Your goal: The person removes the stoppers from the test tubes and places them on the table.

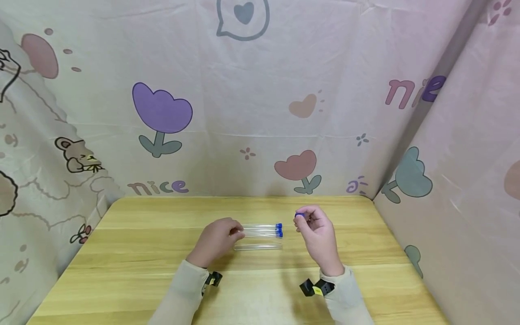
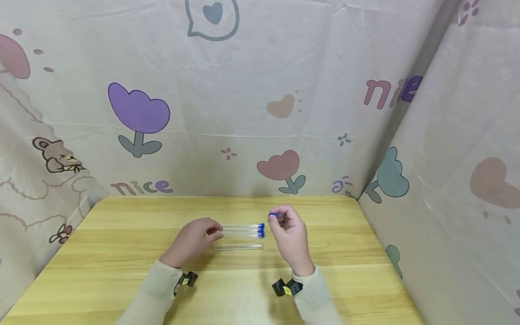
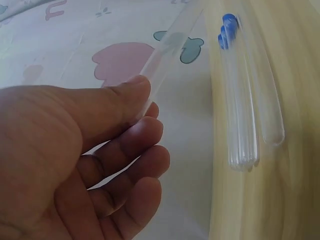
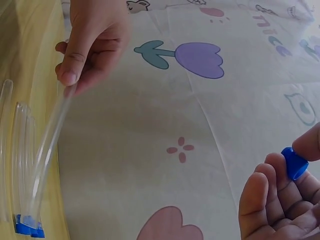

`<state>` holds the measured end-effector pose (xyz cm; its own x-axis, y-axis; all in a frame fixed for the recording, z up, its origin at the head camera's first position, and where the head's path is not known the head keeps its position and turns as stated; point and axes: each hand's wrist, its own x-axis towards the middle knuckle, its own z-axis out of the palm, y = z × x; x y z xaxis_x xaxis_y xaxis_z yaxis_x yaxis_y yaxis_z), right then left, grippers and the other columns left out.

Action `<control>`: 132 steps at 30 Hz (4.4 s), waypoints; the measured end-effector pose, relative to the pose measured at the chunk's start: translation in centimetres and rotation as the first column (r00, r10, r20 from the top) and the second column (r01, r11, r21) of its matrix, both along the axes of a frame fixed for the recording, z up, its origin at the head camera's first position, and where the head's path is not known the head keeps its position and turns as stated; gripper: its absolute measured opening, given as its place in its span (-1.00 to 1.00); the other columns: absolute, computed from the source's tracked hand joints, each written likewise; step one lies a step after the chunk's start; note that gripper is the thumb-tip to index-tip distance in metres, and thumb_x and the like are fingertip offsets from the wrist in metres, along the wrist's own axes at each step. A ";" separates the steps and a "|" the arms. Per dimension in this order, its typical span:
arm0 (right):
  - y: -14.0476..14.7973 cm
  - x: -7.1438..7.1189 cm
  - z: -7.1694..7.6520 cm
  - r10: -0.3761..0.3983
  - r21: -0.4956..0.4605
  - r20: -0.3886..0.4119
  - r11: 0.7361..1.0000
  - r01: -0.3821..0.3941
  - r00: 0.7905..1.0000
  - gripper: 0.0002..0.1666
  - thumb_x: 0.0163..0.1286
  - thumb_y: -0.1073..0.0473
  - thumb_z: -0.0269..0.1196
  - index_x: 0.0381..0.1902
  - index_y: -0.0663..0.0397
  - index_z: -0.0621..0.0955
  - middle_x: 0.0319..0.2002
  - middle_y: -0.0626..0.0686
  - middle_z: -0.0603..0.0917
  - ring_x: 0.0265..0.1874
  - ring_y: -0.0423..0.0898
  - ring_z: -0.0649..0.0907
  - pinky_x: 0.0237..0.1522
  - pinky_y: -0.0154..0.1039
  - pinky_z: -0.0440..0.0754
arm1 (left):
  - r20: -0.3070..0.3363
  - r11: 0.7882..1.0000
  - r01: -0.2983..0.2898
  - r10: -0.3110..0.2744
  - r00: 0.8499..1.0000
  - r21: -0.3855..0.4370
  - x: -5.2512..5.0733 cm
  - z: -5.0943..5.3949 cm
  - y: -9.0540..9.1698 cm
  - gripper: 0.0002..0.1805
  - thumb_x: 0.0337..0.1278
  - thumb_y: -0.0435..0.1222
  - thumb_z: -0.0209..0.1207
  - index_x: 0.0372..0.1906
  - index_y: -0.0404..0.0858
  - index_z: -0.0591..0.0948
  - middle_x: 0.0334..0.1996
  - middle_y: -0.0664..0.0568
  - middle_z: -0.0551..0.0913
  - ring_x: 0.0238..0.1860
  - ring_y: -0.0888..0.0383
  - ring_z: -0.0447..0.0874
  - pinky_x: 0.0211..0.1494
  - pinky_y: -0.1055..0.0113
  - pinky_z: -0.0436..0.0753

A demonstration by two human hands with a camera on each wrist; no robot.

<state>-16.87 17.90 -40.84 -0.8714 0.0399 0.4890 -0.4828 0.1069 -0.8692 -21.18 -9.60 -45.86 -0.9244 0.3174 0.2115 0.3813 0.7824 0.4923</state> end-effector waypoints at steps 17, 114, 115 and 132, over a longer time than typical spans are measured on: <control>-0.2 0.0 -0.2 0.010 0.023 0.016 1.000 -0.011 1.000 -0.90 0.52 0.41 0.19 -0.06 0.34 0.57 -0.31 0.09 0.60 -0.34 0.05 0.63 -0.29 -0.30 0.67 | 0.046 1.000 -0.007 0.006 0.999 0.022 -0.7 -1.2 -0.5 -0.92 0.29 -0.19 0.39 -0.22 -0.09 0.78 -0.36 0.23 0.65 -0.39 0.24 0.48 -0.23 0.28 0.57; 9.1 -6.2 -7.5 -0.359 0.629 0.314 0.772 0.090 0.879 -0.78 0.48 0.13 0.19 -0.05 0.13 0.64 -0.21 0.04 0.68 -0.29 -0.08 0.61 -0.16 -0.15 0.58 | 0.132 0.996 -0.086 0.080 0.988 0.040 -1.3 -1.6 -2.0 -0.93 0.36 -0.24 0.30 -0.18 -0.12 0.74 -0.33 0.20 0.64 -0.32 0.24 0.55 -0.15 0.21 0.63; 8.7 -6.1 -7.1 -0.348 0.611 0.295 0.784 0.104 0.890 -0.78 0.48 0.13 0.20 -0.04 0.12 0.64 -0.19 0.04 0.68 -0.26 -0.08 0.61 -0.14 -0.15 0.58 | 0.116 0.995 -0.089 0.083 0.990 0.045 -1.2 -1.3 -2.0 -0.91 0.35 -0.23 0.31 -0.15 -0.14 0.73 -0.32 0.19 0.65 -0.31 0.24 0.56 -0.14 0.20 0.64; 3.1 -3.6 -2.7 -0.162 0.478 0.129 0.875 0.082 0.978 -0.92 0.46 0.27 0.30 -0.12 0.04 0.66 -0.19 -0.05 0.65 -0.21 -0.12 0.60 -0.17 -0.28 0.64 | -0.022 0.993 -0.086 0.088 0.996 0.084 0.2 2.1 -1.7 -0.71 0.38 -0.15 0.29 0.09 -0.17 0.68 -0.06 0.01 0.72 -0.01 0.02 0.68 0.09 0.03 0.67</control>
